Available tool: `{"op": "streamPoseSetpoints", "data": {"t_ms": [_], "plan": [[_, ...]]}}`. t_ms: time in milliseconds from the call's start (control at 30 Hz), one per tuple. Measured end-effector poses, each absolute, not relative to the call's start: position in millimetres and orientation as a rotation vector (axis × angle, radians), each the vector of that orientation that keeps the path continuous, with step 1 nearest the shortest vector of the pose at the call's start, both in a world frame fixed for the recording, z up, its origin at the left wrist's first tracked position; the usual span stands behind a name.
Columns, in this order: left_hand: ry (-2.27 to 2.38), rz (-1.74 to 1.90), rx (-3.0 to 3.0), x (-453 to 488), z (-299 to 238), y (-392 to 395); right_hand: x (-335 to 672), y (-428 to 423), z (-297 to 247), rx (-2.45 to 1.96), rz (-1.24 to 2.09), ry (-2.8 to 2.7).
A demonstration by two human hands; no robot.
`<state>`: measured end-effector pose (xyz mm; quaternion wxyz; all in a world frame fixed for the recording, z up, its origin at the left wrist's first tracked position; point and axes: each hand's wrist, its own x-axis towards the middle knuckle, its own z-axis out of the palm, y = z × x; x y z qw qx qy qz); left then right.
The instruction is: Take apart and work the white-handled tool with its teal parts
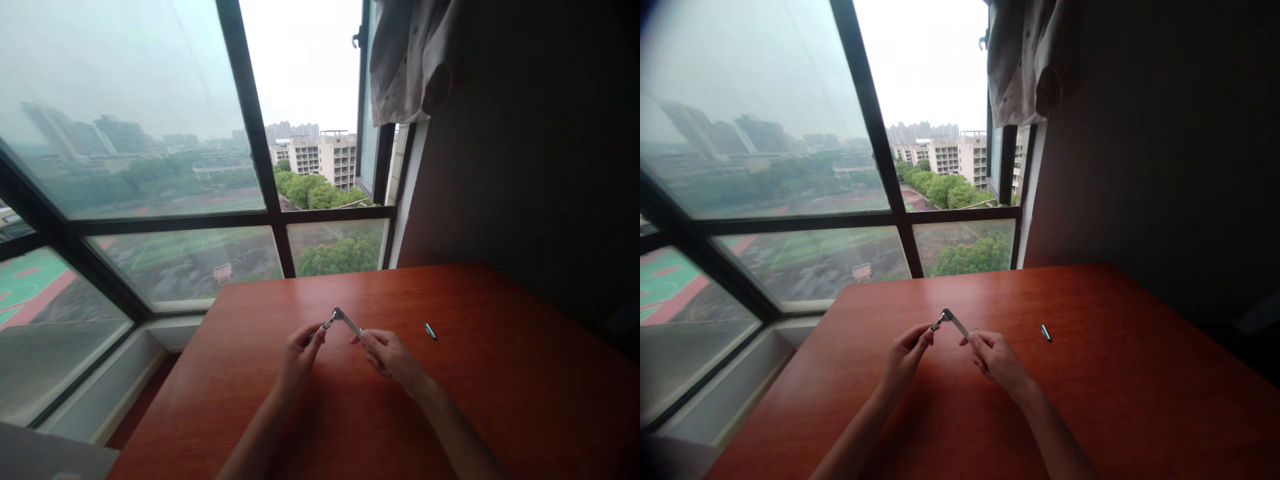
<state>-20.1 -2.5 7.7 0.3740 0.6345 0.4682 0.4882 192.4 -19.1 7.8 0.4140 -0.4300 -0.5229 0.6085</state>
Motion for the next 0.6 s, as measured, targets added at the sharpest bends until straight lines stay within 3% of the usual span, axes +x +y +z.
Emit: {"op": "streamPoseSetpoints", "data": {"t_ms": [600], "plan": [[1.280, 1.298, 1.570, -25, 11, 0, 192, -14, -4, -1.075, 1.407, -1.357]]}}
